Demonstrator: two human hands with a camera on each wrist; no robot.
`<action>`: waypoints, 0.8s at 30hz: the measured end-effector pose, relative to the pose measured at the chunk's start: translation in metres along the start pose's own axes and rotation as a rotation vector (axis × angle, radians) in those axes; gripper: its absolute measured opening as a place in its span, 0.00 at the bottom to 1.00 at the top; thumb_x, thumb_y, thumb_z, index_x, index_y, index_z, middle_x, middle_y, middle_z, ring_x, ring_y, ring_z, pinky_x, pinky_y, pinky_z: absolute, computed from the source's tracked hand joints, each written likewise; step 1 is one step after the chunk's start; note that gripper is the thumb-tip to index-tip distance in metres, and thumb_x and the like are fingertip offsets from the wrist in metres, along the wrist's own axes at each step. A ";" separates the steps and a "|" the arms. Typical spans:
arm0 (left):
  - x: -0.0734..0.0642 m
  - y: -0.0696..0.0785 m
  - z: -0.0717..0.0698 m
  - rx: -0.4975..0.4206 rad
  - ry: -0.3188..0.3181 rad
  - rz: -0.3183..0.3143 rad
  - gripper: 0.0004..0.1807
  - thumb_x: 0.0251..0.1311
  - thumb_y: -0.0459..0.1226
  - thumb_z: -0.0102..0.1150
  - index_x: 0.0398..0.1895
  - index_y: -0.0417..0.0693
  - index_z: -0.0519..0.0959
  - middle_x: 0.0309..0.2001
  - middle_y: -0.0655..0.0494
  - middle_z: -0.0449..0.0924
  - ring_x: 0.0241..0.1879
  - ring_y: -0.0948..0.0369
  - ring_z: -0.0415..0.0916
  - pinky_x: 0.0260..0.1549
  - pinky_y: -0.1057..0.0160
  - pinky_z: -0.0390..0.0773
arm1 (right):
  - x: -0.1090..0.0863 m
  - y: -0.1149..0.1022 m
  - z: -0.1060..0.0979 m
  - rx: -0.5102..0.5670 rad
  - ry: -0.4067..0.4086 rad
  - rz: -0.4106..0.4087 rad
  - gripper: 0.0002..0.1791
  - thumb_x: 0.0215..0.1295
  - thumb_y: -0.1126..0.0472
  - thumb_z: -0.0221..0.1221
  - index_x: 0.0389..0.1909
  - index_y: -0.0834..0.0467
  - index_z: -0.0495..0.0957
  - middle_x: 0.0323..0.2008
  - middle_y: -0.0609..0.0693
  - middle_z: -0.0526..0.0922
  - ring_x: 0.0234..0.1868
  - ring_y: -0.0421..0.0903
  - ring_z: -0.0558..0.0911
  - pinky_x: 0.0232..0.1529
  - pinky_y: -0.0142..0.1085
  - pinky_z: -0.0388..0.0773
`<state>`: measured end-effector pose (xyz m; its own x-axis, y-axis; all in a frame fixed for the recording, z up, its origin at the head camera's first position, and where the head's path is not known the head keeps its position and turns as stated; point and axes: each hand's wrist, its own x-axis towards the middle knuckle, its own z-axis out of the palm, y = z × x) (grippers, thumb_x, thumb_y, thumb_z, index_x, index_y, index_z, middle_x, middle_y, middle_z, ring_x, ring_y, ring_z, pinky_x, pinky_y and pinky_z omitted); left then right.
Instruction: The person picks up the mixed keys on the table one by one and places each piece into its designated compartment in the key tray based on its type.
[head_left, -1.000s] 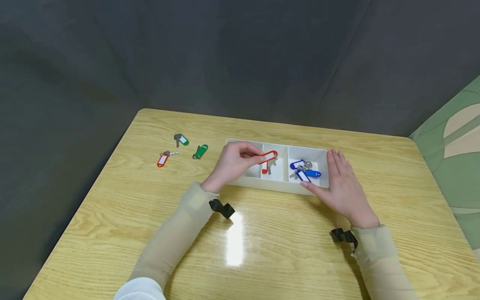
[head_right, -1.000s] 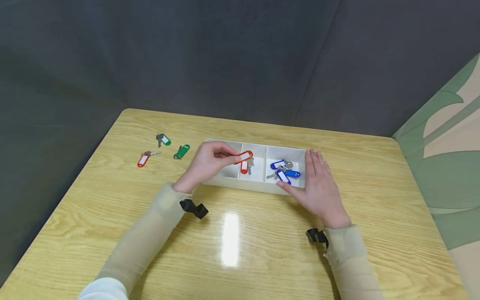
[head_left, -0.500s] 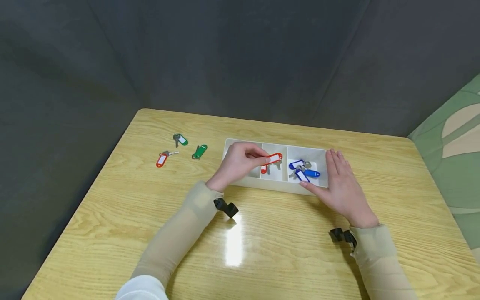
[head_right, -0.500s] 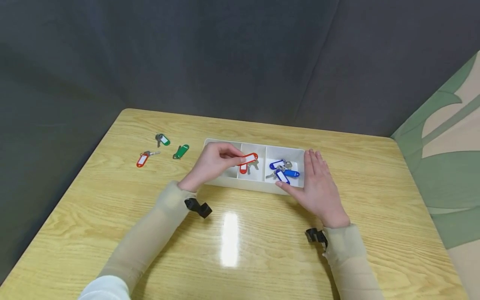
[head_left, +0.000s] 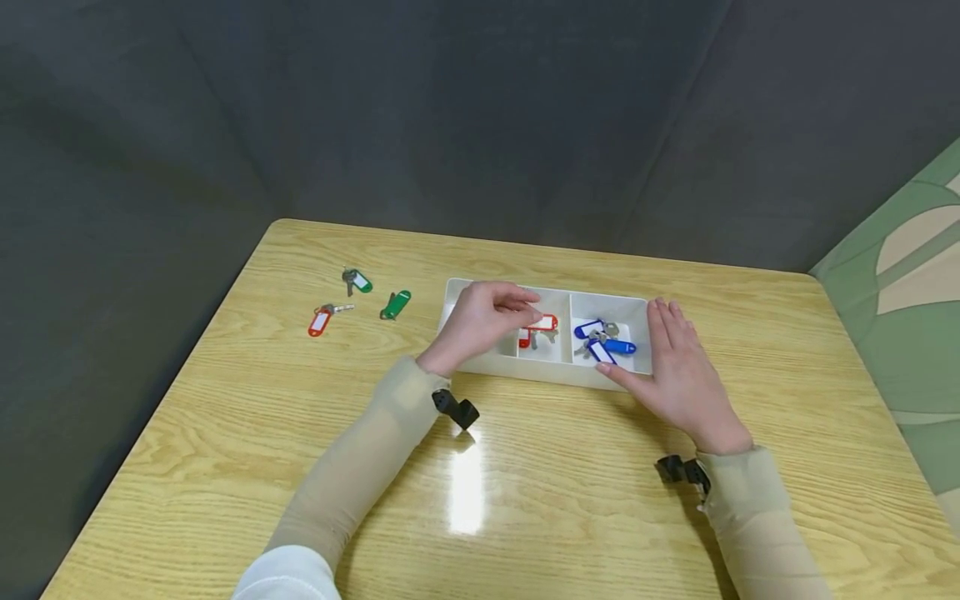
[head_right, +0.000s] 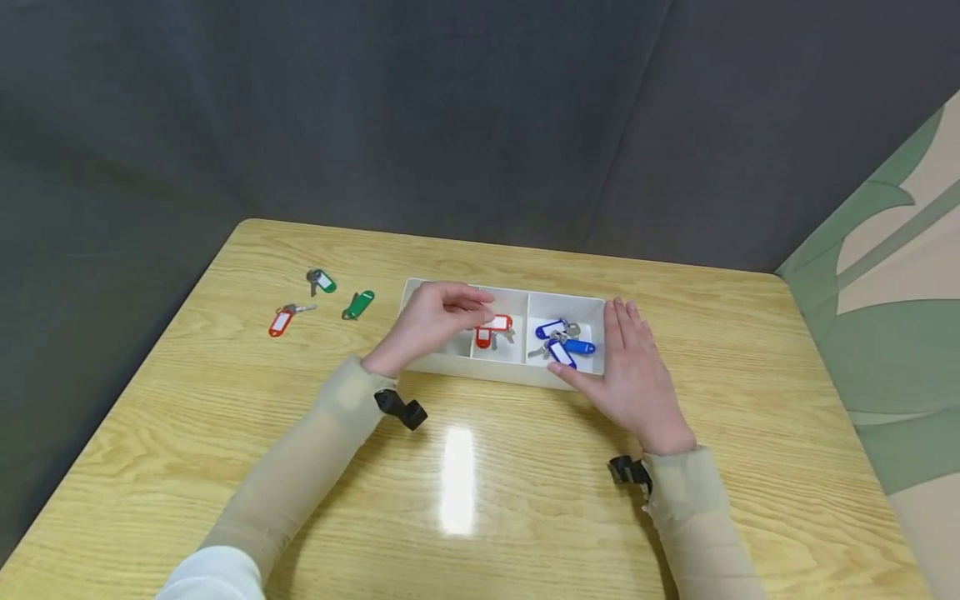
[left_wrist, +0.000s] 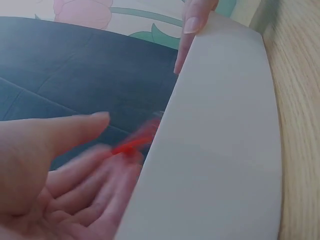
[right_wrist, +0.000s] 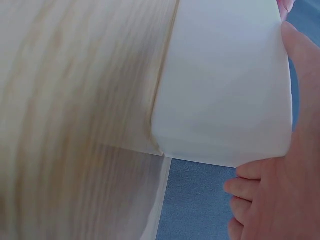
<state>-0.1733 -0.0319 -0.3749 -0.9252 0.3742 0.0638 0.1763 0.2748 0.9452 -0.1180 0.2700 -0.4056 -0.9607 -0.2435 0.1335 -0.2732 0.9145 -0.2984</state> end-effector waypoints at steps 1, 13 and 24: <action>0.000 -0.001 0.000 -0.009 -0.012 -0.007 0.20 0.65 0.37 0.70 0.58 0.42 0.83 0.51 0.52 0.85 0.43 0.61 0.84 0.42 0.65 0.82 | 0.000 0.000 0.000 0.000 0.000 0.000 0.63 0.63 0.29 0.60 0.79 0.69 0.42 0.78 0.69 0.45 0.79 0.62 0.42 0.76 0.54 0.37; -0.002 -0.004 -0.004 -0.063 0.047 0.037 0.23 0.67 0.40 0.68 0.63 0.45 0.81 0.57 0.49 0.83 0.46 0.64 0.83 0.47 0.66 0.81 | 0.002 -0.001 0.000 0.000 -0.005 0.002 0.64 0.63 0.28 0.60 0.79 0.69 0.42 0.78 0.69 0.45 0.79 0.61 0.41 0.76 0.54 0.37; -0.009 0.000 -0.011 -0.094 0.058 0.082 0.21 0.67 0.41 0.68 0.61 0.47 0.82 0.52 0.57 0.85 0.47 0.63 0.82 0.49 0.64 0.80 | 0.001 -0.001 0.000 -0.005 -0.002 0.002 0.64 0.63 0.28 0.60 0.79 0.69 0.42 0.78 0.69 0.45 0.79 0.62 0.42 0.76 0.55 0.38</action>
<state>-0.1686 -0.0451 -0.3715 -0.9272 0.3396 0.1581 0.2226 0.1599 0.9617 -0.1184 0.2695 -0.4051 -0.9612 -0.2424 0.1314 -0.2713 0.9164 -0.2944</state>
